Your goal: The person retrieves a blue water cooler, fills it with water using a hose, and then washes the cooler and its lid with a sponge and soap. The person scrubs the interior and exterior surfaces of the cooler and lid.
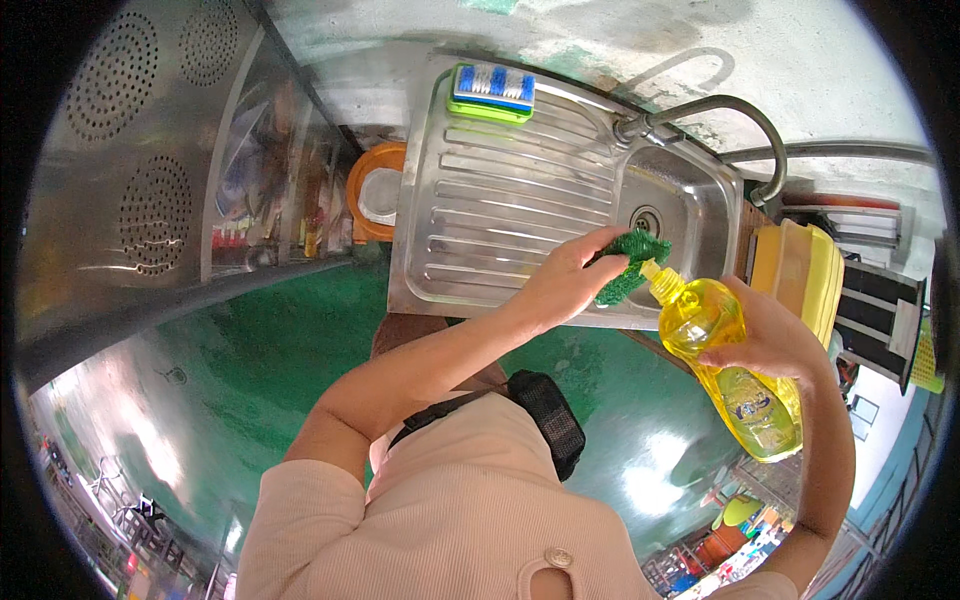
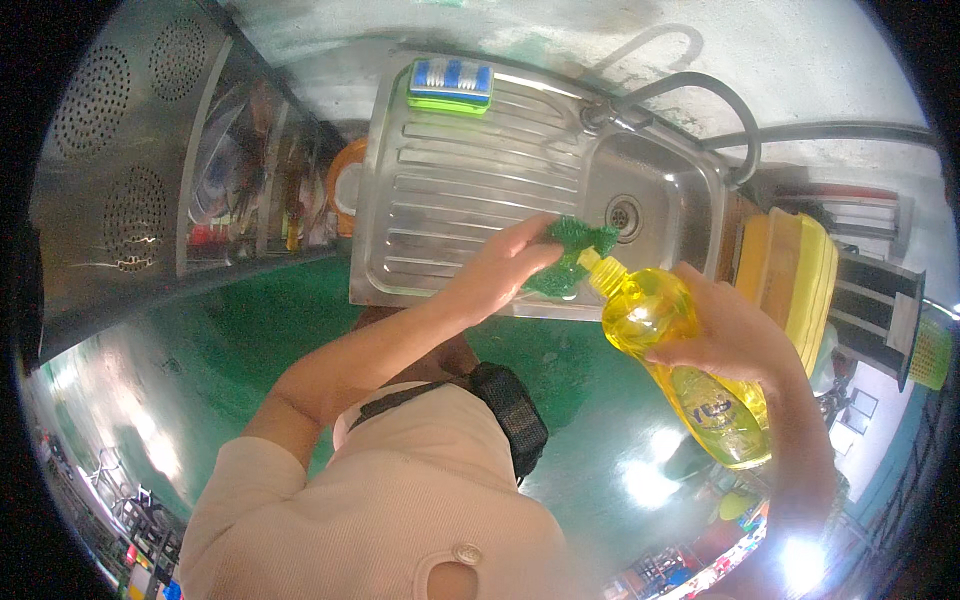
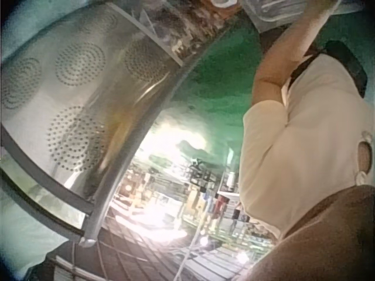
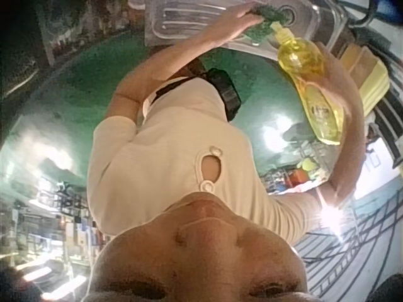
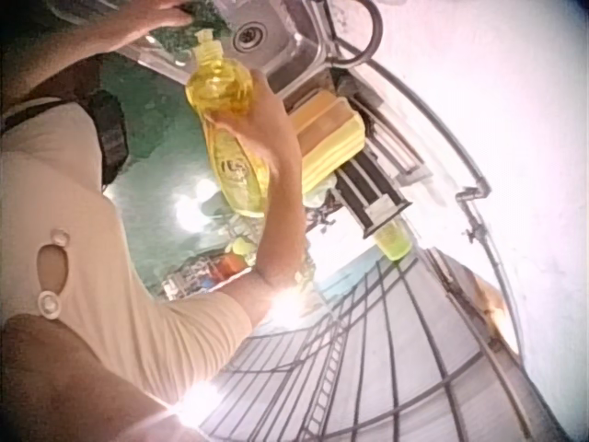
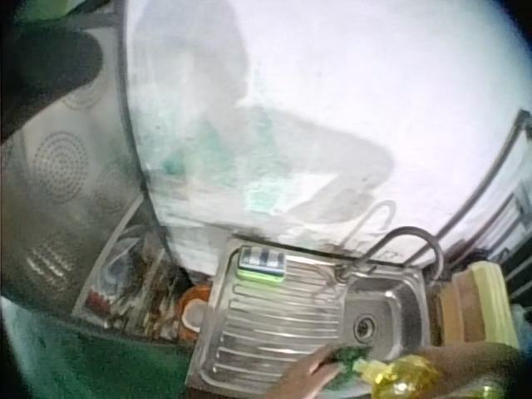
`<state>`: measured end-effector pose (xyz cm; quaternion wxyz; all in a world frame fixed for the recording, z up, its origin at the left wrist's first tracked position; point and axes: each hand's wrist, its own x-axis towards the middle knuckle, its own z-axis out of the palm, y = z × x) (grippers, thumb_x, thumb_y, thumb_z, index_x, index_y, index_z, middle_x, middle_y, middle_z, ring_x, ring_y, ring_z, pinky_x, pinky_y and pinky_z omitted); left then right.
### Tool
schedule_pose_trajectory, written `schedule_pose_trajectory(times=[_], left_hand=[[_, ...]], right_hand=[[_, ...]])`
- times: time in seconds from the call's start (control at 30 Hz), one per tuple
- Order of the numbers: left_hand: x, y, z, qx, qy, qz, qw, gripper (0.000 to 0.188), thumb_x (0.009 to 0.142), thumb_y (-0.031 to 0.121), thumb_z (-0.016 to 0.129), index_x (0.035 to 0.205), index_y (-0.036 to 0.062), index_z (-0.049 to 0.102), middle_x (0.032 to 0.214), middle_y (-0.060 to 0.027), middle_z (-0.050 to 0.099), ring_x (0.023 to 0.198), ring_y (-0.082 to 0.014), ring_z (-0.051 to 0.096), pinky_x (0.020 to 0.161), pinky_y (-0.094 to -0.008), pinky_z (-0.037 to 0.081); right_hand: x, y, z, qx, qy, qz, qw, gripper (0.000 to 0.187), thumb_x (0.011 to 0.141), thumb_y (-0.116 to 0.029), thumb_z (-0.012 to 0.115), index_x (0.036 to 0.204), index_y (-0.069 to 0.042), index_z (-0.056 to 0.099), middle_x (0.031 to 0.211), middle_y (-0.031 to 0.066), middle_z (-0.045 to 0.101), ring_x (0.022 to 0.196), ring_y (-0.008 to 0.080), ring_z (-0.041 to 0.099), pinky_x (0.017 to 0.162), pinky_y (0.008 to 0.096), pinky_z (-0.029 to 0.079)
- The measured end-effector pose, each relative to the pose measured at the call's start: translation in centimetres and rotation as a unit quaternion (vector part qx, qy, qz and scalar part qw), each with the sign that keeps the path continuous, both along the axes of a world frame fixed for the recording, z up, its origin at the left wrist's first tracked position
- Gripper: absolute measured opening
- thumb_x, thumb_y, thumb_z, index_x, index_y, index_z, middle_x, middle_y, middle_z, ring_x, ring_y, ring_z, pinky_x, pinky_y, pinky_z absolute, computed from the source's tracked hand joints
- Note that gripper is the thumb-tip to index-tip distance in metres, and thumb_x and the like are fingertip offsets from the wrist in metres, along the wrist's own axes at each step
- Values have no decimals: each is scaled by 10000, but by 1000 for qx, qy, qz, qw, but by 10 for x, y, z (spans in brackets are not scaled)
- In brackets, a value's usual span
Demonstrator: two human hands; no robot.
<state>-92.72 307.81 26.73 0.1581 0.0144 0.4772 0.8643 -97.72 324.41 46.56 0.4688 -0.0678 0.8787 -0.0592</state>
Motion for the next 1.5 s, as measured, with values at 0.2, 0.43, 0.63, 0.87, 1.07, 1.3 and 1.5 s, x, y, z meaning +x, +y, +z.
schedule_pose_trajectory(times=[0.2, 0.43, 0.63, 0.87, 1.07, 1.3, 1.5], left_hand=[[2, -13, 7, -82, 37, -9, 996, 325, 860, 160, 474, 1172, 118, 553, 785, -17, 597, 600, -64, 484, 542, -224, 409], [3, -41, 8, -66, -70, -28, 995, 405, 836, 156, 477, 1204, -11, 475, 1119, -105, 564, 1021, -162, 522, 876, -314, 406], [12, -100, -19, 194, -218, 67, 954, 390, 843, 150, 502, 1210, 28, 454, 1077, -65, 566, 953, -149, 561, 847, -307, 457], [38, -162, -21, 140, -247, 160, 945, 400, 846, 173, 488, 1206, 6, 434, 1134, -123, 551, 1019, -240, 563, 891, -372, 449], [72, -163, -4, 124, -250, 269, 922, 398, 855, 171, 428, 1221, 16, 403, 1143, -171, 536, 1017, -333, 566, 893, -447, 456], [132, -135, 2, 119, -276, 422, 855, 370, 859, 169, 419, 1205, 36, 419, 1148, -164, 536, 1009, -340, 566, 879, -469, 458], [182, -108, -6, 142, -274, 489, 816, 357, 866, 177, 414, 1190, 27, 425, 1135, -174, 537, 1022, -355, 558, 861, -475, 471]], right_hand=[[-2, 9, -14, -41, 12, -37, 998, 664, 636, -213, 754, 1191, -39, 432, 1033, 159, 605, 952, 274, 594, 835, 349, 447], [3, 22, -60, -325, 83, -229, 914, 636, 673, -97, 726, 1229, -39, 422, 1075, 87, 575, 994, 180, 548, 858, 320, 438], [-43, 5, -87, -440, 272, -272, 811, 597, 691, -83, 711, 1221, -15, 444, 1117, 89, 554, 1025, 180, 537, 891, 313, 418], [-142, -38, -145, -493, 308, -280, 764, 557, 694, -56, 686, 1197, 11, 458, 1118, 108, 551, 1027, 210, 528, 899, 333, 396], [-196, -57, -180, -578, 257, -251, 733, 480, 680, -87, 686, 1128, -11, 533, 1048, 92, 594, 970, 195, 553, 851, 316, 423], [-211, -58, -189, -617, 207, -220, 727, 492, 688, 14, 658, 1150, -7, 492, 1094, 96, 576, 1018, 208, 533, 892, 332, 406], [-206, -52, -187, -603, 197, -200, 746, 542, 701, 8, 662, 1202, -23, 457, 1163, 87, 551, 1085, 196, 502, 940, 324, 370]])
